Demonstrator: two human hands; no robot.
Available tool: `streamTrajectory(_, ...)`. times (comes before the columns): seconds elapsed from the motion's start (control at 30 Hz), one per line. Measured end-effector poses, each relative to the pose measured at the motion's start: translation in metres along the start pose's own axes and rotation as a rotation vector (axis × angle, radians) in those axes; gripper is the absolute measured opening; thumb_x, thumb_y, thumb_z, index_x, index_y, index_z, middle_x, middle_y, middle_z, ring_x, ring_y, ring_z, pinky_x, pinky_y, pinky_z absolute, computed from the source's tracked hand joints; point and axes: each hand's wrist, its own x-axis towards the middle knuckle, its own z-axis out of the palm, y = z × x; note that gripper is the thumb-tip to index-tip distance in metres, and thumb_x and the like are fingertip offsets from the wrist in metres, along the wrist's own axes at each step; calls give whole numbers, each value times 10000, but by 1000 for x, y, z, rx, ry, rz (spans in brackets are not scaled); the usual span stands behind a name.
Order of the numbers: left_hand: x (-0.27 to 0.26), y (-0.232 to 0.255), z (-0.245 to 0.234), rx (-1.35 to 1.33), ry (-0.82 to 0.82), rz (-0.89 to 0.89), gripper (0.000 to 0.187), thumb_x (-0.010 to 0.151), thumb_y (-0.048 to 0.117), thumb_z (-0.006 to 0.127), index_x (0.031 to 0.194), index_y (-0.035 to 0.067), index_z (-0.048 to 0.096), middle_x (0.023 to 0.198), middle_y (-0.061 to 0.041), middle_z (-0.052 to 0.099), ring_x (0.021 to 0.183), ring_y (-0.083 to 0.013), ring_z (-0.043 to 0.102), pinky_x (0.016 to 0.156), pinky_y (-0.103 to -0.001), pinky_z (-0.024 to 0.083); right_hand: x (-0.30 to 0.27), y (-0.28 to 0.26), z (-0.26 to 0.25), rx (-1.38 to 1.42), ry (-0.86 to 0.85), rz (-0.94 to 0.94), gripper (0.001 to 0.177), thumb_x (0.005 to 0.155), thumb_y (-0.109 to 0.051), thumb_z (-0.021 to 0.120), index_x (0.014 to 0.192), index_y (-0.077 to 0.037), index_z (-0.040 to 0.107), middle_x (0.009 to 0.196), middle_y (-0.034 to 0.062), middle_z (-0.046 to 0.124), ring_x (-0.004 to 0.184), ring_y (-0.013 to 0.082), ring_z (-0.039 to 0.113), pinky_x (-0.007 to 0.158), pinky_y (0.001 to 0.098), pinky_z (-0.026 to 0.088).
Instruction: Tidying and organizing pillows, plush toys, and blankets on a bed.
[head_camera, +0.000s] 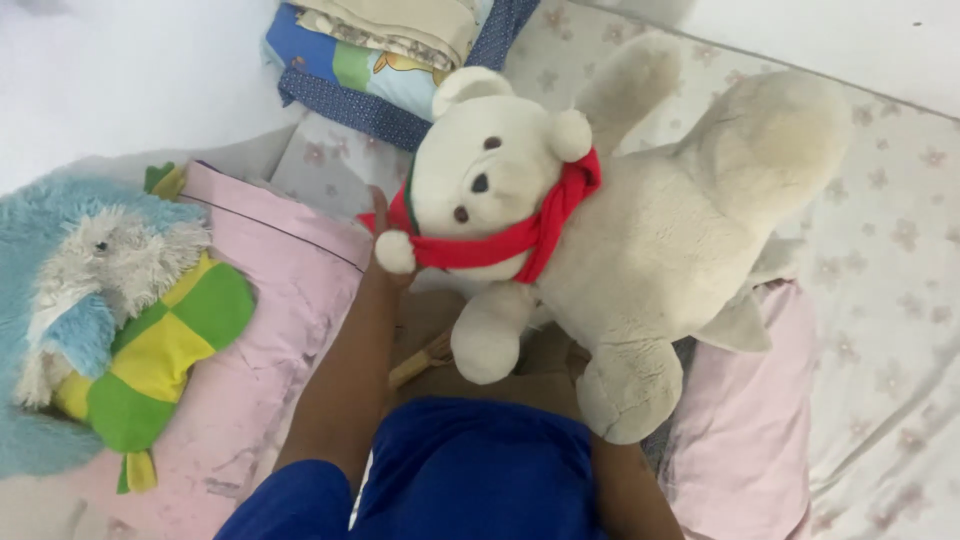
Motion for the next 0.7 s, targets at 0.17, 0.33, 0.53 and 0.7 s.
streamTrajectory(0.17, -11, 27, -22, 140, 133, 140, 730, 962, 606, 474, 1494, 107, 489, 1466, -114, 596, 1322, -296, 595, 1117, -479, 498, 9, 48, 17, 45, 51, 353, 638, 1042, -523, 477, 1409, -6, 549, 1201, 177, 585, 1040, 294, 565, 929, 410, 511)
streamTrajectory(0.33, 8, 79, -33, 312, 189, 655, 272, 1030, 119, 614, 1253, -29, 661, 1194, -168, 717, 1071, -333, 706, 991, -512, 570, 58, 142, -49, 78, 106, 695, 630, 1034, -526, 460, 1376, -9, 572, 1118, 176, 601, 956, 301, 571, 874, 417, 524)
streamTrajectory(0.53, 39, 50, -33, 1474, 542, 818, 331, 824, 241, 773, 1019, -22, 728, 899, -150, 756, 847, -302, 733, 809, -410, 558, 107, 268, -120, -168, -174, 900, 411, 1034, -310, 594, 1289, 12, 620, 1089, 150, 673, 961, 269, 666, 889, 373, 605)
streamTrajectory(0.7, 42, 62, -81, 1488, 833, 715, 510, 907, 337, 807, 1203, -45, 644, 1149, -224, 686, 1067, -368, 657, 936, -437, 514, 99, 258, -47, -313, -292, 953, 502, 958, -540, 701, 1108, -64, 650, 981, 97, 644, 848, 208, 603, 745, 325, 551)
